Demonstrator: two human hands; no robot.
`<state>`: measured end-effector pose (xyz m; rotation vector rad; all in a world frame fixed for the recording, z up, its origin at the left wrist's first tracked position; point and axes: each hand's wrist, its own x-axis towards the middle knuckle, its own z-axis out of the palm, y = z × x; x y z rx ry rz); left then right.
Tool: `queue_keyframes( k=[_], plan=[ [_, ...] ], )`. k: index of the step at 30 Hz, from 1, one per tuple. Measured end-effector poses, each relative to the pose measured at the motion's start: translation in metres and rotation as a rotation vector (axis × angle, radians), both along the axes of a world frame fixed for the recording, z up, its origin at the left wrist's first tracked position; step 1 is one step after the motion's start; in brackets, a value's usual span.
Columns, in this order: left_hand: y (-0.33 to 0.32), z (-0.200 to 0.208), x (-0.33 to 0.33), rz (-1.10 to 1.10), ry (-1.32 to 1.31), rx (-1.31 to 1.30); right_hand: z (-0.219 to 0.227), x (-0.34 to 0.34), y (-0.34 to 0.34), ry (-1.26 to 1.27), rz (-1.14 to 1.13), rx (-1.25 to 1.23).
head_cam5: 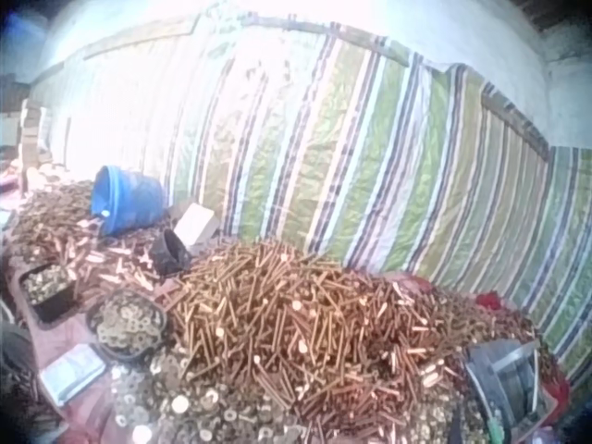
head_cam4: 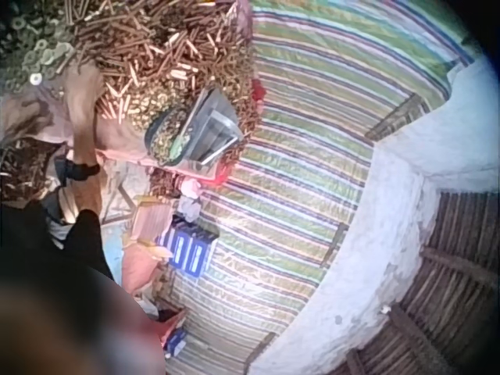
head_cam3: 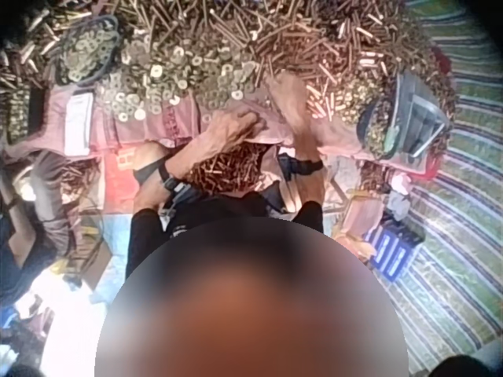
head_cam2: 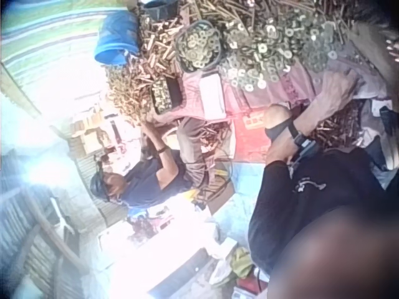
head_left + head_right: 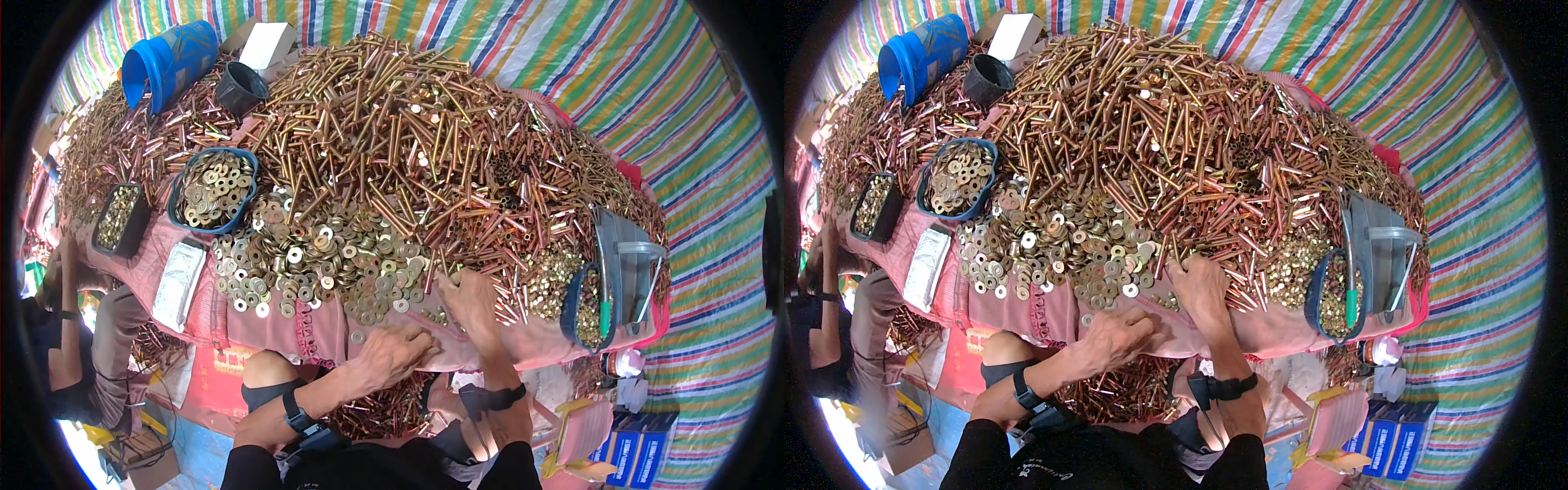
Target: The person picks up metal tubes and washers from a large pile, slides one washer onto each tube by hand, and places the assembled components into a separate pile on the workbench.
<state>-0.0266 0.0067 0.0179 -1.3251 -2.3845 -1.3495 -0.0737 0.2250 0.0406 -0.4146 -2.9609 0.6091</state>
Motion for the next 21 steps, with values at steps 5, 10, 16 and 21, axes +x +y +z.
queue_keyframes(
  k=[5, 10, 16, 21],
  plan=[
    [0.002, -0.002, -0.005, -0.026, -0.022, -0.055, -0.008, -0.007, -0.005, 0.147, 0.018, 0.101],
    [-0.002, 0.001, -0.01, 0.015, -0.006, -0.109, -0.002, -0.007, 0.002, -0.011, -0.002, -0.033],
    [-0.002, 0.007, -0.019, 0.105, -0.035, 0.019, 0.026, 0.011, 0.016, -0.169, 0.079, -0.536],
    [-0.001, 0.008, -0.022, 0.186, -0.04, 0.084, 0.042, 0.034, 0.008, -0.389, 0.171, -0.794]
  ],
)
